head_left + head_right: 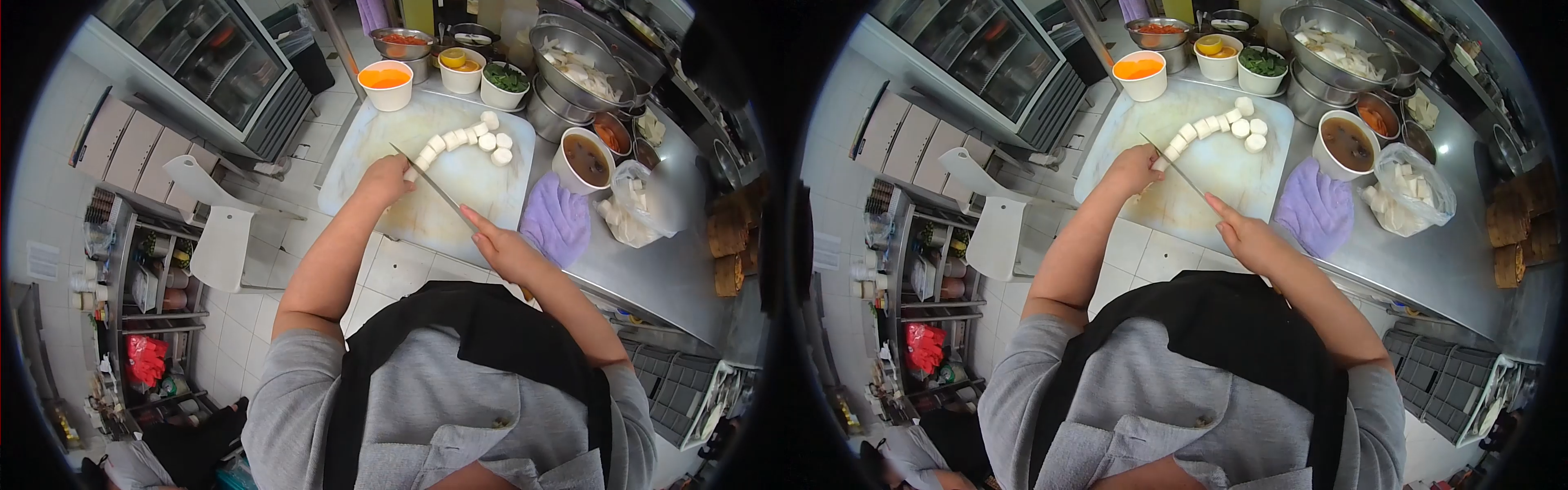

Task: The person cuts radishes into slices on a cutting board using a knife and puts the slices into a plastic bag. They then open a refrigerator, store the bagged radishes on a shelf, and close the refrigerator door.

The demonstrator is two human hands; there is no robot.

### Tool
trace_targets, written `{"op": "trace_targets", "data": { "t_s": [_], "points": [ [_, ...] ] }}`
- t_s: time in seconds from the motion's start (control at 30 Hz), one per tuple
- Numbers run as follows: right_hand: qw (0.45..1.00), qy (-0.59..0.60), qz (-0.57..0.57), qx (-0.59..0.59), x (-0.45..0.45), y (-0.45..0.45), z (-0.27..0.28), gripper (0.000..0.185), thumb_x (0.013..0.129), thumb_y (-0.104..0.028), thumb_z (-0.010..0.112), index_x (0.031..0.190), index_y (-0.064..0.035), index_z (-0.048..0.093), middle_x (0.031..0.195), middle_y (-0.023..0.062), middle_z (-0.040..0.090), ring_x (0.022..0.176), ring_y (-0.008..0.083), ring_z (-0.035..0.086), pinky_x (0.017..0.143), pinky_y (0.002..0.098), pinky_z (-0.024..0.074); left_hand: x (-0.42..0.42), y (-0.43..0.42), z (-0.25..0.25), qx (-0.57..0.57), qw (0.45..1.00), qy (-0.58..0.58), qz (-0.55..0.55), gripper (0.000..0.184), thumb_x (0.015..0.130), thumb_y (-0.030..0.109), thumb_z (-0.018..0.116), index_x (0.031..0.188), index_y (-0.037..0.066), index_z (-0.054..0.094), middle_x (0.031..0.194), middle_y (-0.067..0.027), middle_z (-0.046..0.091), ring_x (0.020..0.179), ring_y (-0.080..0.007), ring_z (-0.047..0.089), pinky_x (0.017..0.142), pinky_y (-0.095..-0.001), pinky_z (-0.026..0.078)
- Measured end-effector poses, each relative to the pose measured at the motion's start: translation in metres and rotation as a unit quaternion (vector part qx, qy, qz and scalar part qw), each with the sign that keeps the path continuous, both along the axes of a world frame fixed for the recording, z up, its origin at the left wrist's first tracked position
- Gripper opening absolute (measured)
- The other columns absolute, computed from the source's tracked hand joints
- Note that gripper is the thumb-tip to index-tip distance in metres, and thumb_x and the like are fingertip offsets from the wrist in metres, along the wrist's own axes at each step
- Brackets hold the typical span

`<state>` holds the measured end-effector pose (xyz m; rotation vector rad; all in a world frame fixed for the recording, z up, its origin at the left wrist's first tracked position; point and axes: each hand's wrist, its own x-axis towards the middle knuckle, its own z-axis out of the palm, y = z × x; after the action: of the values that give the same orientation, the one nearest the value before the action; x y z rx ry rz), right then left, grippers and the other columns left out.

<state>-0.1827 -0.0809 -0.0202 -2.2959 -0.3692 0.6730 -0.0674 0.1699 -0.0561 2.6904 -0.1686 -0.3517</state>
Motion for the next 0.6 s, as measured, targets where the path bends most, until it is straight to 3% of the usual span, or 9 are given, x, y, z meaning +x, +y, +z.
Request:
{"op": "trace_targets", "data": {
  "t_s": [0.13,0.2,0.23,0.3,0.33,0.4,0.47,0.53,0.6],
  "points": [
    [0.981,-0.188,0.044,0.013,0.028,0.005,-0.046,0.053,0.1,-0.024,0.038,0.149,-0.0331,0.021,0.072,0.019,0.057,0.049,0.0236,0.057,0.051,0.0329,0.0514,0.001,0.0,0.009,0.024,1.0,0.006,-0.01,0.037,0.073,0.017,0.077,0.104,0.002,0.062,0.098,-0.0157,0.067,0.091,-0.0308,0.064,0.08,-0.0394,0.049],
    [0.983,0.172,-0.041,0.054,0.029,0.011,0.005,0.055,0.099,-0.024,0.039,0.15,-0.034,0.019,0.081,0.019,0.06,0.053,0.0217,0.06,0.05,0.0329,0.0507,-0.001,0.009,0.008,-0.036,0.999,0.037,-0.01,0.035,0.077,0.016,0.073,0.107,0.002,0.061,0.095,-0.0125,0.067,0.085,-0.0269,0.065,0.075,-0.0371,0.051],
    [0.983,0.167,-0.043,0.058,0.029,0.008,0.004,0.055,0.099,-0.024,0.039,0.15,-0.034,0.019,0.081,0.019,0.06,0.053,0.0217,0.06,0.05,0.0329,0.0507,-0.002,0.015,0.008,-0.033,0.999,0.032,-0.014,0.035,0.077,0.016,0.073,0.107,0.002,0.061,0.095,-0.0125,0.067,0.085,-0.0269,0.065,0.075,-0.0371,0.051],
    [0.967,0.215,-0.054,0.123,0.029,-0.004,-0.006,0.056,0.097,-0.029,0.044,0.149,-0.0369,0.021,0.089,0.0249,0.062,0.075,0.0343,0.064,0.068,0.0417,0.052,-0.005,0.031,0.01,-0.337,0.921,0.18,0.081,0.035,0.084,0.016,0.063,0.116,0.002,0.058,0.092,-0.0067,0.064,0.078,-0.0169,0.062,0.067,-0.0308,0.05],
    [0.967,0.214,-0.053,0.124,0.026,-0.008,-0.022,0.056,0.097,-0.029,0.044,0.149,-0.0369,0.021,0.089,0.0249,0.062,0.075,0.0343,0.064,0.068,0.0417,0.052,-0.009,0.039,0.012,-0.336,0.921,0.178,0.081,0.035,0.084,0.016,0.063,0.116,0.002,0.058,0.092,-0.0067,0.064,0.078,-0.0169,0.062,0.067,-0.0308,0.05],
    [0.971,-0.213,0.046,0.095,0.019,-0.009,-0.049,0.055,0.097,-0.029,0.045,0.148,-0.0364,0.025,0.082,0.0214,0.06,0.073,0.0296,0.064,0.063,0.0409,0.0515,-0.019,0.047,0.027,-0.56,0.797,0.218,0.062,0.038,0.091,0.017,0.051,0.126,0.002,0.051,0.096,-0.0048,0.061,0.078,-0.0138,0.061,0.067,-0.0276,0.049],
    [0.978,-0.2,0.063,-0.018,0.018,-0.007,-0.037,0.053,0.095,-0.03,0.048,0.146,-0.0321,0.031,0.083,0.0209,0.06,0.075,0.0291,0.065,0.064,0.041,0.052,-0.02,0.045,0.044,-0.585,0.784,0.203,0.044,0.039,0.094,0.018,0.043,0.13,0.003,0.047,0.093,-0.0029,0.058,0.074,-0.0124,0.057,0.063,-0.0263,0.048],
    [0.971,-0.186,0.058,-0.138,0.019,-0.004,-0.024,0.051,0.094,-0.031,0.05,0.143,-0.0278,0.036,0.084,0.0205,0.06,0.077,0.0286,0.065,0.066,0.0411,0.0525,-0.009,0.037,0.06,-0.687,0.698,0.202,0.019,0.037,0.095,0.021,0.041,0.128,0.005,0.049,0.088,-0.0022,0.054,0.068,-0.0121,0.052,0.059,-0.0264,0.047],
    [0.95,-0.251,0.073,-0.173,0.023,0.0,-0.028,0.05,0.089,-0.033,0.057,0.136,-0.0201,0.045,0.094,0.0199,0.059,0.085,0.0301,0.064,0.07,0.0411,0.0533,0.005,0.015,0.083,-0.655,0.736,0.163,0.052,0.036,0.098,0.024,0.039,0.126,0.006,0.051,0.086,-0.0015,0.051,0.065,-0.0113,0.049,0.054,-0.0254,0.041]
  ]
}}
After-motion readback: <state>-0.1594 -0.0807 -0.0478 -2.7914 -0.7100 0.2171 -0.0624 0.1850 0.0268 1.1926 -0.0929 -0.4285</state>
